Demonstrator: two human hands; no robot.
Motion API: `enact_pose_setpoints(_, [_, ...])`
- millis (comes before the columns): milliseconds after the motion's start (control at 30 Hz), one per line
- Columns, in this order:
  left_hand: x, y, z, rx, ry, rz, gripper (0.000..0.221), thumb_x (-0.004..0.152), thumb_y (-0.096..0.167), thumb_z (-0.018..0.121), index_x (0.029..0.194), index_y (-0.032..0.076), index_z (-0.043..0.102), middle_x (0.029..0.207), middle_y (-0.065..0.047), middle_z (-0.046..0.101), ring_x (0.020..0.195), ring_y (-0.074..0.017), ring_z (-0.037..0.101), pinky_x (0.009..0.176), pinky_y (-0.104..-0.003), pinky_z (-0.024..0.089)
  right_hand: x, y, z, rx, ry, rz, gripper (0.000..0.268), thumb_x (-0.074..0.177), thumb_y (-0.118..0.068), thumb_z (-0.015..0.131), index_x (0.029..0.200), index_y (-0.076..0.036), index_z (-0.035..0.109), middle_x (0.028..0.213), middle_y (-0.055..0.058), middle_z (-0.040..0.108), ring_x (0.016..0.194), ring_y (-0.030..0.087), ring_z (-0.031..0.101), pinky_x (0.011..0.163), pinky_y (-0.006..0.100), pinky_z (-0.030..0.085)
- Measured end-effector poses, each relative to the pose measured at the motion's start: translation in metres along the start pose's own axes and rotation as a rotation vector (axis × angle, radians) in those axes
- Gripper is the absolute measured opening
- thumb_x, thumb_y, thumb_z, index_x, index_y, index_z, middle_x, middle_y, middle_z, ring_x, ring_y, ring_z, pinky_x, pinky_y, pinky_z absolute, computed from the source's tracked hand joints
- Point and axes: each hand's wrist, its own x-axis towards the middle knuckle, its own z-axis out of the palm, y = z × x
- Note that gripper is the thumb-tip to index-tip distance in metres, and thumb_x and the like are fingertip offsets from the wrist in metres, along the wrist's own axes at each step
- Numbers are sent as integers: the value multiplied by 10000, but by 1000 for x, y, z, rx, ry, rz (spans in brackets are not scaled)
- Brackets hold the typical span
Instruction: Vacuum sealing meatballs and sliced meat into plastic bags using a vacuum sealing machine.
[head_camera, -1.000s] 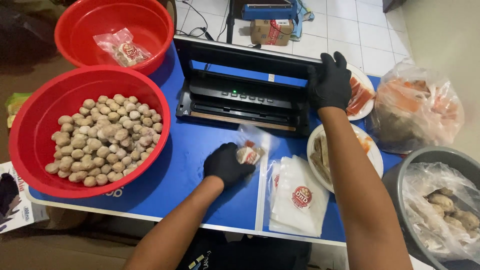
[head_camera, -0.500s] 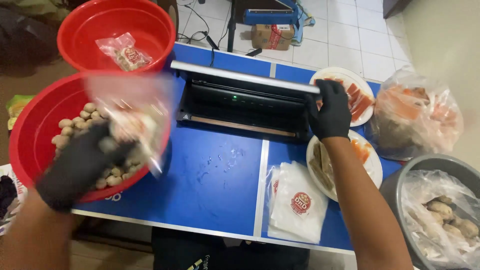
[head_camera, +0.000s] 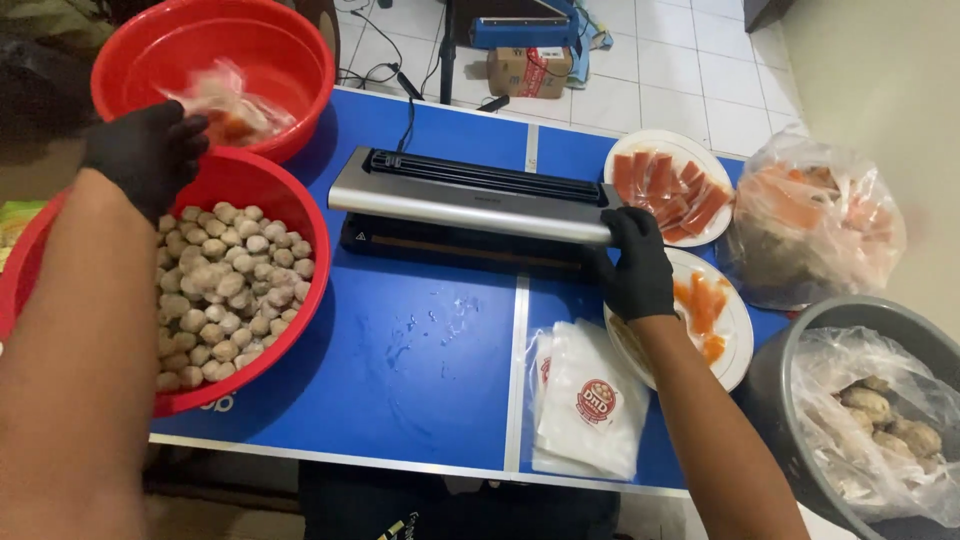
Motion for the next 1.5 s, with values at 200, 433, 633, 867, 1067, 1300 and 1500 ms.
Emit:
enact_pose_setpoints(200, [-172,0,105,424,146,199,425,960,361,553,1348,214,642,1154,74,754,909,-58,690,658,-189,471,-12,4,11,16,-35,2,491,903,-269,752,1340,-101,606,1394,188,521,1237,393,558,890,534,548])
enact_pose_setpoints(433, [-308,-1,175,905,31,15,512,1021,388,387,1401,137,620,1230,-119,709,1115,-265,652,934,-446,480,-26,19,31,-138,-64,-20,509,872,-353,764,1312,-125,648,1384,191,579,1193,403,592,824,543,563])
enact_pose_setpoints(633, [-321,-67,162,781,-163,71,461,948,210,549,1398,159,636,1224,-73,775,1058,-214,719,914,-367,561,-38,8,23,-98,-32,15,452,917,-347,711,1310,-132,651,1380,185,599,1161,407,605,847,549,546])
enact_pose_setpoints(867, [-329,-153,175,744,-451,202,485,894,250,669,1375,190,647,1165,-22,802,922,-126,733,804,-296,636,-69,-42,-22,83,-264,194,475,923,-347,697,1362,-192,608,1109,100,664,890,266,648,781,443,548])
enact_pose_setpoints(1067, [-334,-213,187,702,-410,12,404,909,204,700,1310,166,737,885,3,722,817,-127,701,809,-288,606,-126,-47,-57,173,-341,460,397,865,-393,756,1220,-218,726,1034,-1,743,823,175,693,729,341,567])
enact_pose_setpoints(1300, [-339,-231,184,807,-434,64,435,901,262,688,1334,224,709,975,26,779,963,-132,746,901,-302,594,-204,-40,-40,-49,-424,158,924,671,-540,931,1444,-199,557,1533,129,521,1362,358,502,1097,528,425])
enact_pose_setpoints(1500, [-342,-229,189,791,-435,40,433,905,287,690,1334,227,711,1010,31,783,995,-134,743,931,-301,582,-231,-40,-23,-154,-365,24,866,790,-570,817,1501,-190,498,1604,118,442,1479,385,377,1120,553,381])
